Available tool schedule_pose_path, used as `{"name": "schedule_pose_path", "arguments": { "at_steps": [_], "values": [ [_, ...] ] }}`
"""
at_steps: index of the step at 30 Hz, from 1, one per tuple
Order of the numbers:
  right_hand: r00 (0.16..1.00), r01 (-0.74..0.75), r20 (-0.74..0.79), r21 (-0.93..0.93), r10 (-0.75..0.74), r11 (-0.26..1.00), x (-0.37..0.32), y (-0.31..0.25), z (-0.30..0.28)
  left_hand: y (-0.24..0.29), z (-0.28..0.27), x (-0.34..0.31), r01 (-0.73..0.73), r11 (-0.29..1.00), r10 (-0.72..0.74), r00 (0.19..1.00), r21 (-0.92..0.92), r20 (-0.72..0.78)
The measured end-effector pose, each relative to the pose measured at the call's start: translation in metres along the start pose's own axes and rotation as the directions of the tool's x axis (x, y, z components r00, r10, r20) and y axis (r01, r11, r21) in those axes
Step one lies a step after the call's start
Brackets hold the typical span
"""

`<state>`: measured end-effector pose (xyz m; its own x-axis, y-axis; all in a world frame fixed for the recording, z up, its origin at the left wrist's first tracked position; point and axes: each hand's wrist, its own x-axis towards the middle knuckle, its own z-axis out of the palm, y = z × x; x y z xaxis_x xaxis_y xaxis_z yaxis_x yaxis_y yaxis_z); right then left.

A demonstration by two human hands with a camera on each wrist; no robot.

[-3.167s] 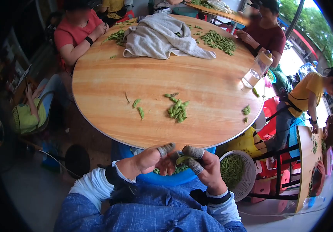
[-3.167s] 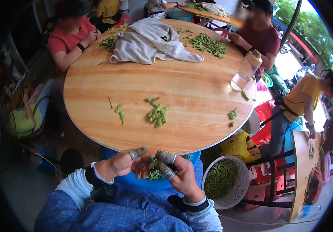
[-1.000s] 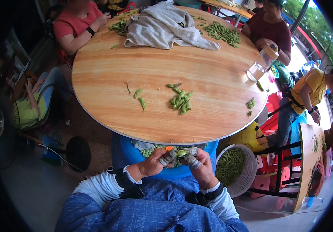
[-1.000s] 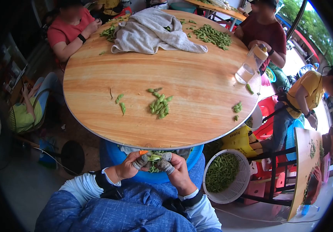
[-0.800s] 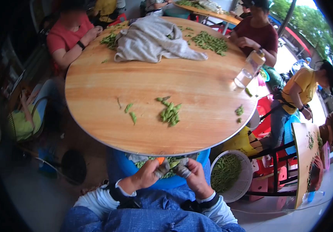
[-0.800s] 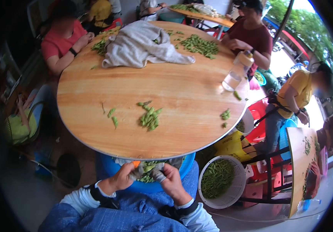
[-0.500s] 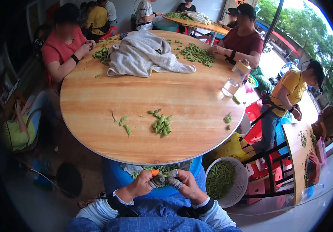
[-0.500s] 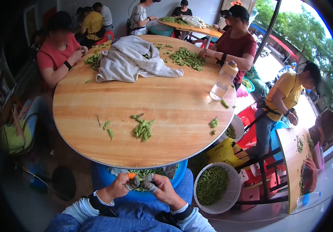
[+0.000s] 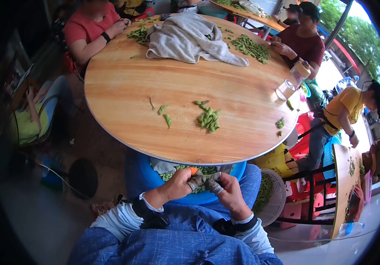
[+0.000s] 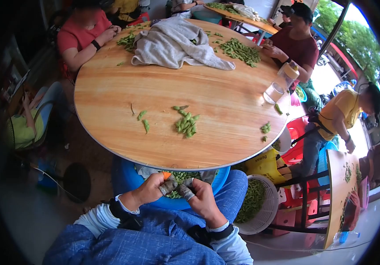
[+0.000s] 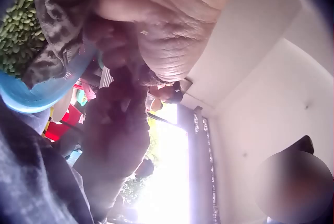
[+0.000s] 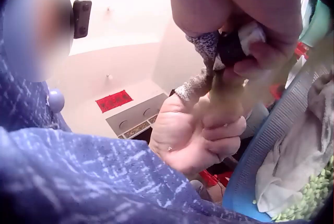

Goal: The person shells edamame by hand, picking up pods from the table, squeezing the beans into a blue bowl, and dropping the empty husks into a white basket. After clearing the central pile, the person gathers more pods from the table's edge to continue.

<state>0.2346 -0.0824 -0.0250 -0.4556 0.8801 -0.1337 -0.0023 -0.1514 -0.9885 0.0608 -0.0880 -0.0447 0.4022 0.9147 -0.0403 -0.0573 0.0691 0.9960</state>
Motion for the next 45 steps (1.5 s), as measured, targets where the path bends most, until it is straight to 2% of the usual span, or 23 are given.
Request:
{"name": "schedule_pose_path", "arguments": {
  "at_steps": [3, 4, 6, 9, 13, 17, 20, 22, 23, 25, 26, 27, 28, 29, 30, 32, 33, 34, 35, 36, 37, 41, 45],
  "values": [
    [1.000, 0.020, 0.009, -0.164, -0.019, 0.986, 0.002, 0.000, 0.003, -0.007, -0.004, -0.001, 0.084, 0.989, -0.080, 0.996, 0.118, -0.040],
    [1.000, 0.028, 0.016, -0.224, -0.025, 0.974, 0.004, -0.001, 0.002, -0.010, -0.005, 0.001, 0.065, 0.994, -0.061, 0.997, 0.087, -0.047],
    [1.000, 0.007, 0.012, -0.165, -0.005, 0.986, 0.008, 0.001, -0.002, -0.018, -0.003, 0.003, 0.026, 0.999, -0.024, 0.998, 0.020, -0.065],
    [0.999, -0.038, 0.024, -0.036, 0.039, 0.999, 0.016, 0.007, -0.007, -0.013, 0.002, 0.004, 0.138, 0.931, -0.165, 0.985, -0.337, -0.053],
    [0.995, -0.082, 0.059, 0.023, 0.080, 0.996, 0.021, 0.020, -0.014, -0.019, -0.004, 0.003, 0.300, 0.856, -0.322, 0.947, -0.422, 0.019],
    [0.986, -0.101, 0.136, 0.045, 0.094, 0.994, 0.024, 0.019, -0.015, -0.016, -0.005, 0.004, 0.314, 0.838, -0.349, 0.937, -0.446, 0.003],
    [0.982, -0.085, 0.169, 0.016, 0.081, 0.996, 0.028, 0.019, -0.013, -0.051, -0.010, 0.006, 0.291, 0.908, -0.306, 0.952, -0.302, -0.002],
    [0.981, -0.102, 0.156, -0.092, 0.115, 0.991, 0.030, 0.032, -0.021, -0.054, -0.018, 0.005, 0.143, 0.973, -0.145, 0.989, 0.180, 0.000],
    [0.981, -0.106, 0.145, -0.149, 0.127, 0.983, 0.030, 0.033, -0.026, -0.053, -0.022, 0.005, 0.057, 0.899, -0.074, 0.997, 0.435, 0.024],
    [0.991, -0.109, 0.061, -0.176, 0.121, 0.978, 0.024, 0.027, -0.043, -0.007, -0.029, 0.004, 0.070, 0.769, -0.235, 0.955, 0.636, 0.179],
    [0.997, -0.069, 0.005, -0.290, 0.073, 0.955, 0.018, 0.030, -0.061, -0.009, -0.029, -0.001, -0.042, 0.745, -0.121, 0.973, 0.666, 0.196],
    [0.989, -0.131, -0.113, -0.333, 0.098, 0.934, 0.010, 0.031, -0.079, -0.018, -0.028, -0.006, -0.071, 0.619, -0.119, 0.976, 0.782, 0.183],
    [0.978, -0.121, -0.206, -0.577, 0.000, 0.808, 0.003, 0.033, -0.099, 0.002, -0.030, -0.003, -0.105, 0.633, -0.134, 0.961, 0.767, 0.242],
    [0.913, -0.312, -0.401, -0.563, 0.077, 0.765, -0.005, 0.021, -0.108, 0.029, -0.033, -0.001, -0.136, 0.647, -0.149, 0.942, 0.750, 0.299],
    [0.872, -0.359, -0.490, -0.666, -0.020, 0.654, -0.015, 0.017, -0.118, 0.045, -0.037, 0.005, -0.156, 0.675, -0.073, 0.958, 0.721, 0.276],
    [0.843, -0.401, -0.537, -0.671, -0.035, 0.624, -0.030, 0.019, -0.135, 0.071, -0.049, 0.025, -0.208, 0.717, 0.083, 0.973, 0.665, 0.215],
    [0.842, -0.386, -0.535, -0.693, -0.075, 0.610, -0.035, 0.022, -0.139, 0.077, -0.056, 0.043, -0.263, 0.682, 0.241, 0.962, 0.683, 0.130],
    [0.834, -0.369, -0.550, -0.623, -0.051, 0.689, -0.037, 0.024, -0.138, 0.080, -0.064, 0.062, -0.311, 0.639, 0.395, 0.918, 0.704, 0.047],
    [0.826, -0.350, -0.562, -0.546, -0.023, 0.761, -0.038, 0.027, -0.134, 0.074, -0.077, 0.083, -0.237, 0.621, 0.397, 0.917, 0.747, -0.039],
    [0.820, -0.329, -0.572, -0.462, 0.007, 0.823, -0.038, 0.030, -0.129, 0.071, -0.087, 0.107, -0.267, 0.567, 0.503, 0.861, 0.780, -0.071],
    [0.833, -0.283, -0.553, -0.423, 0.002, 0.861, -0.037, 0.035, -0.125, 0.066, -0.098, 0.126, -0.235, 0.473, 0.529, 0.847, 0.849, -0.060],
    [0.853, -0.247, -0.521, -0.415, -0.006, 0.876, -0.024, 0.016, -0.099, 0.049, -0.121, 0.168, -0.031, 0.339, 0.233, 0.971, 0.940, -0.052],
    [0.913, -0.088, -0.393, -0.460, -0.113, 0.884, -0.010, -0.019, -0.072, 0.050, -0.117, 0.163, -0.033, 0.319, 0.305, 0.950, 0.947, -0.070]
  ]
}}
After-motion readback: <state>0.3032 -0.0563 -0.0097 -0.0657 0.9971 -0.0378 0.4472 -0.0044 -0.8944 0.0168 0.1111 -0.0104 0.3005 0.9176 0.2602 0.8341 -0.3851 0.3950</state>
